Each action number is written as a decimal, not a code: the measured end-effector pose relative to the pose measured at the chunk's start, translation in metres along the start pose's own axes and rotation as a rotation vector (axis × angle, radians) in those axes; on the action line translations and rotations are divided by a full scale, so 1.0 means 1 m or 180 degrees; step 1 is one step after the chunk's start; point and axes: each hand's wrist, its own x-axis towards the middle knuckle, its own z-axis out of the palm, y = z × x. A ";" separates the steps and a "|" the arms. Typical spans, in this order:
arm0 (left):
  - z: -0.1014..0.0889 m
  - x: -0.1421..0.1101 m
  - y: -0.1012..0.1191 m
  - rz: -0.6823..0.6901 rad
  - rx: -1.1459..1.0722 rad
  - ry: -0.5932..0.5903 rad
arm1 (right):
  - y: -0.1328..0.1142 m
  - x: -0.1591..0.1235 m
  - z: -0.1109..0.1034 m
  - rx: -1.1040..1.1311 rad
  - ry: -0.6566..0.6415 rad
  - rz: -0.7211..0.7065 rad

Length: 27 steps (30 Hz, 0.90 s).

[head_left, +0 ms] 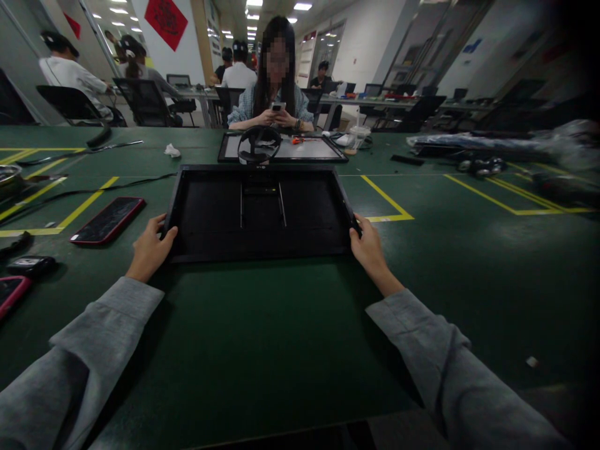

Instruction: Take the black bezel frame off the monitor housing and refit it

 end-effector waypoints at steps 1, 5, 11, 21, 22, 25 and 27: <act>0.000 0.000 0.001 -0.0007 0.0005 0.0002 | -0.001 0.000 0.000 0.0002 -0.0005 0.0007; -0.001 0.000 0.001 -0.0008 0.0036 0.0009 | -0.004 -0.001 -0.002 0.0006 -0.0029 0.0054; 0.000 0.002 -0.002 0.0012 0.0039 0.0001 | -0.006 -0.002 -0.003 0.0016 -0.0051 0.0080; -0.004 -0.005 0.006 0.0172 0.0090 0.0196 | -0.006 -0.002 -0.003 -0.0048 0.0009 0.0062; -0.005 -0.006 0.007 0.0178 0.0129 0.0226 | -0.007 -0.002 -0.003 -0.0065 0.0026 0.0056; -0.006 -0.009 0.010 0.0214 0.0208 0.0332 | -0.012 -0.003 -0.005 -0.0122 0.0104 0.0017; -0.007 -0.010 0.012 0.0384 0.0186 0.0508 | -0.018 -0.003 -0.009 -0.0162 0.0191 -0.0035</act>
